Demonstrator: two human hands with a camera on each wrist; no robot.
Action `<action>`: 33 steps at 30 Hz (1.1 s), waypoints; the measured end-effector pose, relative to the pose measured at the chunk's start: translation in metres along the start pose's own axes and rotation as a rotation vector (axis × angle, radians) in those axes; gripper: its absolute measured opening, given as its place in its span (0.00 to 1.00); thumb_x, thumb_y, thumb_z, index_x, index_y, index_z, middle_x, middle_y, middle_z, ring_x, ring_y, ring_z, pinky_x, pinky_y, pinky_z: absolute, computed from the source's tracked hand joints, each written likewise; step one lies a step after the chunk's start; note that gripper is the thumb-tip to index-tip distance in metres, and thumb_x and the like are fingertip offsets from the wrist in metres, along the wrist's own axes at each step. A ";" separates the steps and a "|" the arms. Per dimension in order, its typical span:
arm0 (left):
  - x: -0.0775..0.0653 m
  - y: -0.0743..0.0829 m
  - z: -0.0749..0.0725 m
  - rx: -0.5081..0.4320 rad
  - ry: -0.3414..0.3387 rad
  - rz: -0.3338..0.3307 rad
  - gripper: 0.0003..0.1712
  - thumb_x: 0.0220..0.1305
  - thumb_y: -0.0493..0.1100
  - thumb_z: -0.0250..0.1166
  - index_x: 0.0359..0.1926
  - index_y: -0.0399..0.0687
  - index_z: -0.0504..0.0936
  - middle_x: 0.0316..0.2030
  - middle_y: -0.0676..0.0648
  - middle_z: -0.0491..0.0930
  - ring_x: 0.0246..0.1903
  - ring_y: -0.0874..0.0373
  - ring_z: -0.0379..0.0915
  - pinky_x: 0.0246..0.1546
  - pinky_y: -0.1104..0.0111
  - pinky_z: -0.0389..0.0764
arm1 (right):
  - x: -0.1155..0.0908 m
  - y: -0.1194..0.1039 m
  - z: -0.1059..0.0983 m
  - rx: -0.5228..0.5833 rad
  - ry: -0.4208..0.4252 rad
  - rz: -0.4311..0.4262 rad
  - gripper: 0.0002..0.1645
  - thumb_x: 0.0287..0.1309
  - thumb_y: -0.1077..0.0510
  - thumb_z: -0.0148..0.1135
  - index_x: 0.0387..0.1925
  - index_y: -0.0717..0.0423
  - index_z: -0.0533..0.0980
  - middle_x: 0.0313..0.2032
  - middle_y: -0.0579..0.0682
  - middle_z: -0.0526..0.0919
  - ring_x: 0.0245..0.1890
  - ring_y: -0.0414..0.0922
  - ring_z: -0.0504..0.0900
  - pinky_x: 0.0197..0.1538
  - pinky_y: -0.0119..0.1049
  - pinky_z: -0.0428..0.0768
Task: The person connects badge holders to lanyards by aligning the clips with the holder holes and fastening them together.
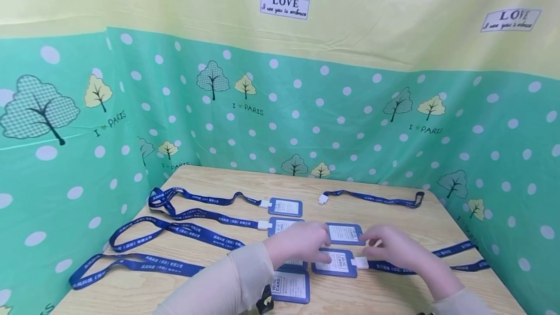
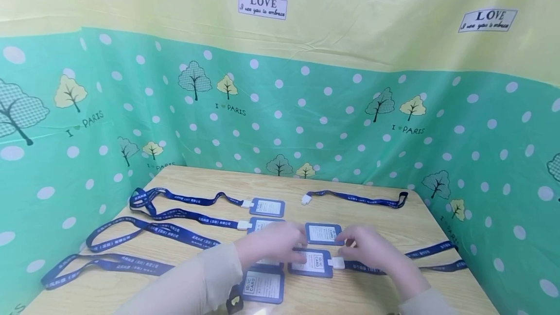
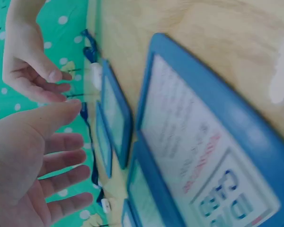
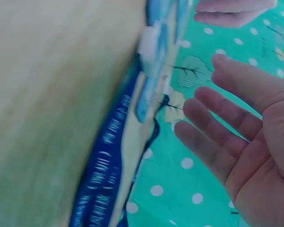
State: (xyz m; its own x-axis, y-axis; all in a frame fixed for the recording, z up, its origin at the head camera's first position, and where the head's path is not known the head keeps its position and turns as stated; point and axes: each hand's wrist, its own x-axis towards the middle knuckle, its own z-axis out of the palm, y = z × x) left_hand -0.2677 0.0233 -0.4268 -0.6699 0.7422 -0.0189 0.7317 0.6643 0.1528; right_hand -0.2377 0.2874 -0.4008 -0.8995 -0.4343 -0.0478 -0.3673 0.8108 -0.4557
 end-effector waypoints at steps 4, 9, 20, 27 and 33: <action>0.000 -0.005 -0.010 -0.017 0.066 0.005 0.21 0.63 0.63 0.69 0.52 0.61 0.88 0.56 0.58 0.80 0.54 0.63 0.77 0.52 0.66 0.81 | 0.003 -0.001 -0.012 0.027 0.097 -0.051 0.17 0.61 0.53 0.72 0.51 0.51 0.85 0.49 0.48 0.86 0.47 0.49 0.83 0.46 0.43 0.85; -0.003 -0.009 -0.026 -0.062 0.167 -0.004 0.24 0.66 0.61 0.68 0.57 0.58 0.86 0.56 0.57 0.79 0.54 0.62 0.76 0.54 0.67 0.80 | 0.011 0.000 -0.025 0.000 0.249 -0.161 0.20 0.62 0.55 0.71 0.56 0.53 0.82 0.55 0.53 0.84 0.55 0.56 0.81 0.50 0.48 0.85; -0.007 -0.024 -0.054 -0.123 0.432 -0.026 0.25 0.69 0.58 0.66 0.62 0.54 0.82 0.60 0.52 0.78 0.58 0.58 0.76 0.58 0.65 0.78 | 0.044 -0.009 -0.043 -0.075 0.462 -0.231 0.31 0.62 0.58 0.72 0.66 0.54 0.75 0.65 0.60 0.75 0.63 0.64 0.74 0.56 0.62 0.79; -0.009 -0.038 -0.062 -0.133 0.539 -0.073 0.25 0.70 0.58 0.65 0.62 0.53 0.82 0.61 0.52 0.77 0.61 0.55 0.74 0.59 0.62 0.78 | 0.078 -0.010 -0.046 -0.060 0.477 -0.209 0.37 0.62 0.59 0.71 0.71 0.54 0.70 0.70 0.60 0.69 0.69 0.62 0.67 0.64 0.62 0.72; -0.012 -0.048 -0.062 -0.158 0.532 -0.123 0.26 0.69 0.56 0.67 0.63 0.53 0.81 0.60 0.52 0.77 0.60 0.55 0.74 0.59 0.63 0.78 | 0.101 -0.008 -0.043 -0.056 0.458 -0.189 0.37 0.64 0.59 0.70 0.72 0.54 0.68 0.71 0.60 0.67 0.71 0.63 0.64 0.68 0.65 0.64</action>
State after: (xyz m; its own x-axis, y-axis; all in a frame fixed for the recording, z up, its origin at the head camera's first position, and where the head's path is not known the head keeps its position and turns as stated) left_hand -0.3025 -0.0233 -0.3725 -0.7502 0.4860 0.4482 0.6438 0.6914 0.3278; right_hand -0.3361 0.2539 -0.3638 -0.8230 -0.3692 0.4318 -0.5348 0.7599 -0.3696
